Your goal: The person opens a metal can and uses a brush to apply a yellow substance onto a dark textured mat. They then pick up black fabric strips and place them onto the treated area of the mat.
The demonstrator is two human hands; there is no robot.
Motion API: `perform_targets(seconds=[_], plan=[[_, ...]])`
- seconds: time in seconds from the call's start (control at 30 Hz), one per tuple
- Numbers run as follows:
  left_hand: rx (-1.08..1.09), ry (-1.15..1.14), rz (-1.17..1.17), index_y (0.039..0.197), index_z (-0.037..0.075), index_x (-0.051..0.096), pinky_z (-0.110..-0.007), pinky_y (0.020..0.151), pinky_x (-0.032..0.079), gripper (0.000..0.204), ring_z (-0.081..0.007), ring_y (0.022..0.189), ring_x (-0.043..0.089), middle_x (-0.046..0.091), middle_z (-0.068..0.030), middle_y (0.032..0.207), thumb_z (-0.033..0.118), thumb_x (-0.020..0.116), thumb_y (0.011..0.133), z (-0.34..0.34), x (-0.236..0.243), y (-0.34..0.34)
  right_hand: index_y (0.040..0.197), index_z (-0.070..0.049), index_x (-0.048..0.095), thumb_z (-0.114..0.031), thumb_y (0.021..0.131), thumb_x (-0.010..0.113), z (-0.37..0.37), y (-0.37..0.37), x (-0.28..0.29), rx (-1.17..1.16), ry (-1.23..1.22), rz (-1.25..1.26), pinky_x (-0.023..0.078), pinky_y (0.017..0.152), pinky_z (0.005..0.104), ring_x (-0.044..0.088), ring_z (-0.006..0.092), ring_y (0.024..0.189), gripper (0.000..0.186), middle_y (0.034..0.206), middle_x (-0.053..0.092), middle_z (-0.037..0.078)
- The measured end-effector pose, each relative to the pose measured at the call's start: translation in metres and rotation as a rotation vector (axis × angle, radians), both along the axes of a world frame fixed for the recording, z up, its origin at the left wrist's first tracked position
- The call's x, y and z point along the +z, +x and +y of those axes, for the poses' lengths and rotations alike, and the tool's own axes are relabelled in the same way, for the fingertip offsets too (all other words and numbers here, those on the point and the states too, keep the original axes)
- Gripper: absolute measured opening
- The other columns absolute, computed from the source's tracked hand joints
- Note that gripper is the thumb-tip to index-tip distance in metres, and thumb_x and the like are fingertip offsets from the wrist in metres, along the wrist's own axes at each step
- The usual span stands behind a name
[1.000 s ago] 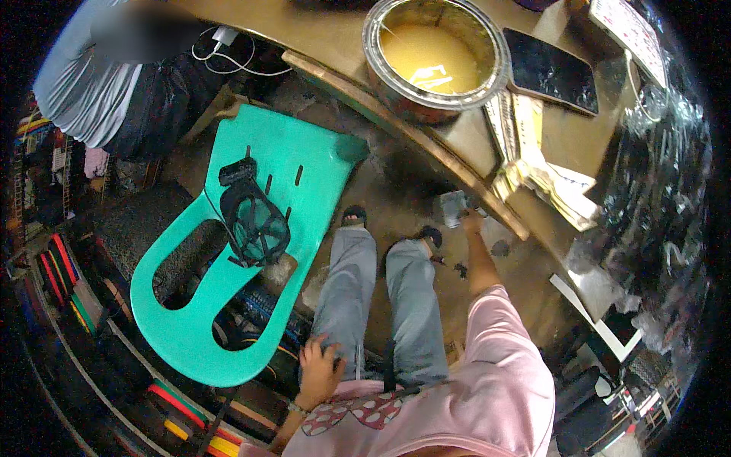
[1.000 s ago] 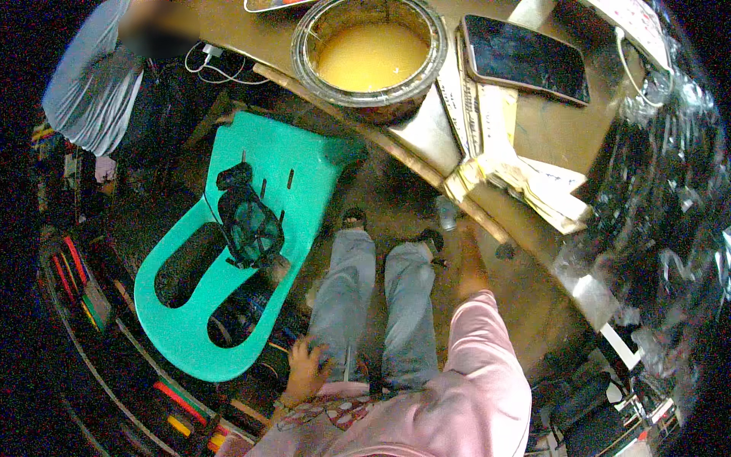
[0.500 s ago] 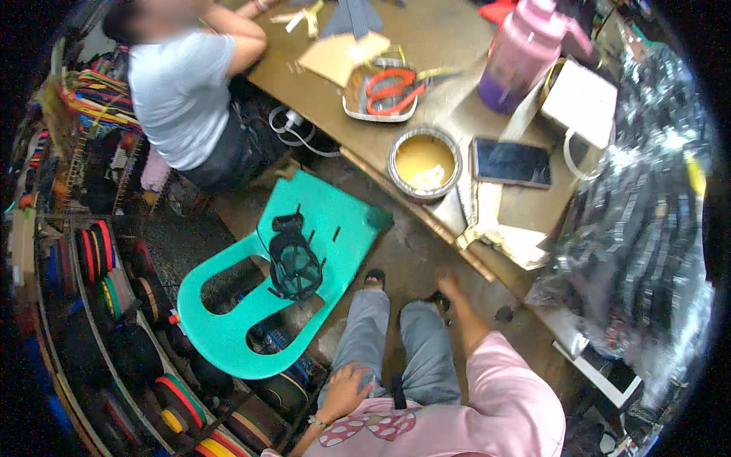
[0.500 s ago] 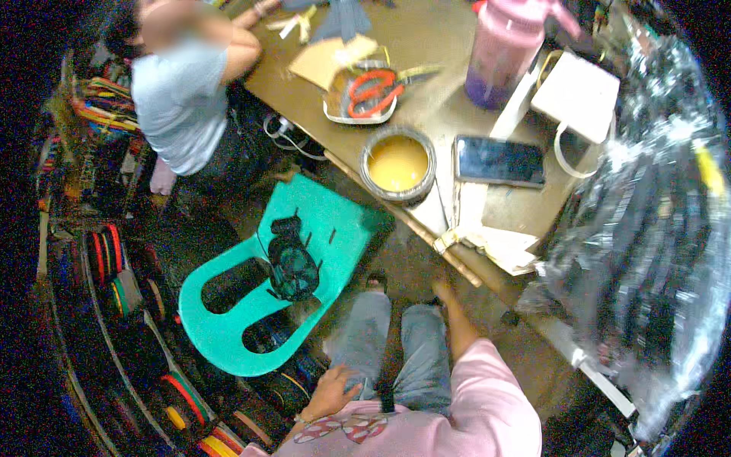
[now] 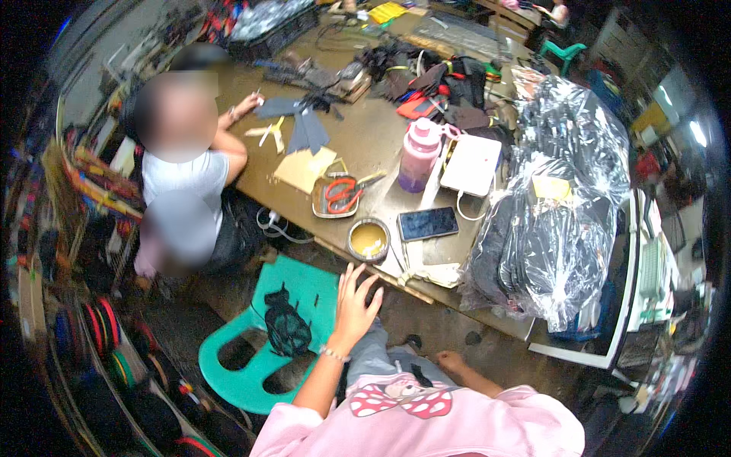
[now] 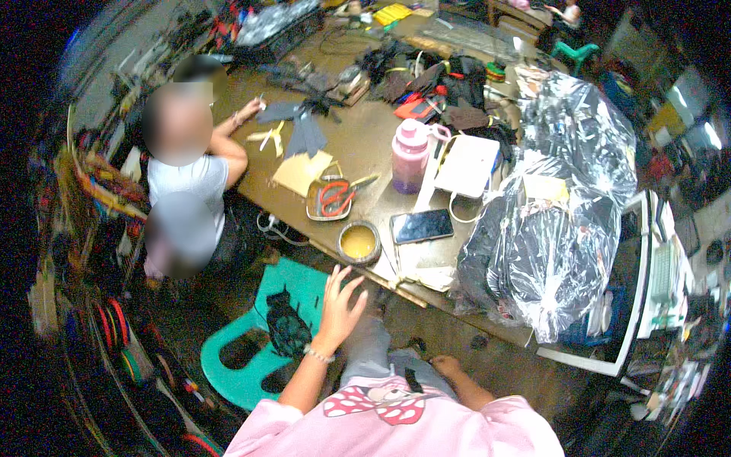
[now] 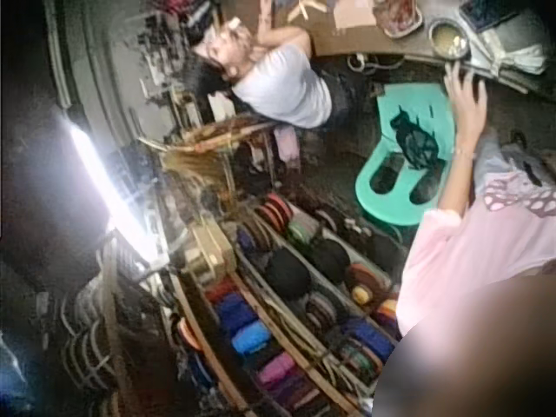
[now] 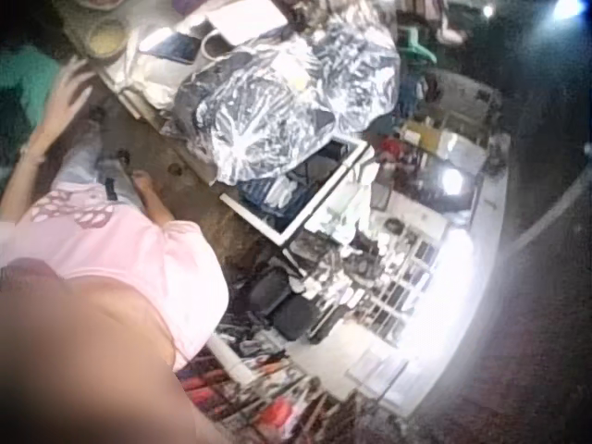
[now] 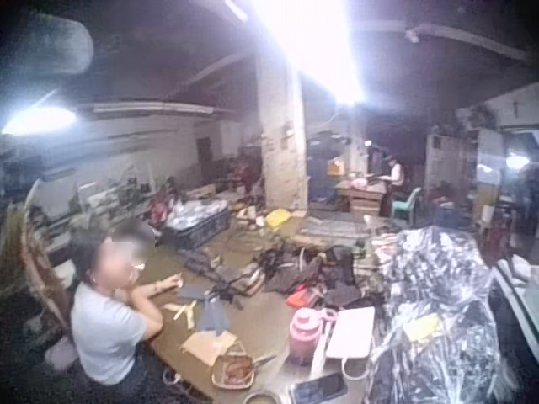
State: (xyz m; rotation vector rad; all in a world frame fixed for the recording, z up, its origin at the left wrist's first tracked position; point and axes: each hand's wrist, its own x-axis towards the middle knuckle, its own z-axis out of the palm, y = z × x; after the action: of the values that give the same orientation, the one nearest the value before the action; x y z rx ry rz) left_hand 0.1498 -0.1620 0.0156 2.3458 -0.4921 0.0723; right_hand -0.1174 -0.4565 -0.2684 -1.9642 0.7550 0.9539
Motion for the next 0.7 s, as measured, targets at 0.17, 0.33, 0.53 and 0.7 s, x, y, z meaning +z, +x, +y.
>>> perform_targets(seconds=[0.17, 0.33, 0.53, 0.7], plan=[[-0.211, 0.328, -0.226, 0.137, 0.019, 0.048, -0.059, 0.113, 0.011, 0.063, -0.0374, 0.141, 0.021, 0.031, -0.0159, 0.149, 0.049, 0.062, 0.083, -0.037, -0.006, 0.116, 0.103, -0.007, 0.070, -0.029, 0.084, 0.059, -0.055, 0.001, -0.005, 0.049, -0.227, -0.193, 0.052, 0.071, 0.0382, 0.067, 0.0246, 0.082, 0.031, 0.094, 0.071, 0.013], [-0.340, 0.477, -0.160, 0.143, 0.025, 0.042, -0.064, 0.110, 0.006, 0.064, -0.0360, 0.143, 0.018, 0.030, -0.0119, 0.151, 0.055, 0.051, 0.087, -0.038, -0.040, 0.136, 0.107, -0.011, 0.071, -0.030, 0.083, 0.059, -0.009, 0.035, 0.008, -0.171, -0.222, -0.061, 0.053, 0.081, 0.0397, 0.068, 0.0304, 0.094, 0.033, 0.101, 0.071, 0.012], [-0.404, 0.518, -0.031, 0.143, 0.030, 0.039, -0.072, 0.104, 0.008, 0.075, -0.0352, 0.144, 0.014, 0.024, -0.0101, 0.154, 0.060, 0.059, 0.077, -0.034, -0.029, 0.141, 0.109, -0.010, 0.068, -0.041, 0.089, 0.056, 0.089, 0.108, 0.057, -0.074, 0.019, -0.301, 0.050, 0.087, 0.0379, 0.065, 0.0287, 0.098, 0.038, 0.106, 0.068, 0.014], [-0.506, 0.558, 0.143, 0.139, 0.040, 0.041, -0.071, 0.095, 0.030, 0.092, -0.0436, 0.139, 0.018, 0.025, -0.0168, 0.151, 0.034, 0.082, 0.057, -0.026, -0.005, 0.151, 0.111, -0.008, 0.067, -0.039, 0.088, 0.059, 0.071, 0.088, 0.072, -0.340, -0.027, -0.408, 0.052, 0.081, 0.0375, 0.067, 0.0289, 0.094, 0.039, 0.101, 0.069, 0.014]])
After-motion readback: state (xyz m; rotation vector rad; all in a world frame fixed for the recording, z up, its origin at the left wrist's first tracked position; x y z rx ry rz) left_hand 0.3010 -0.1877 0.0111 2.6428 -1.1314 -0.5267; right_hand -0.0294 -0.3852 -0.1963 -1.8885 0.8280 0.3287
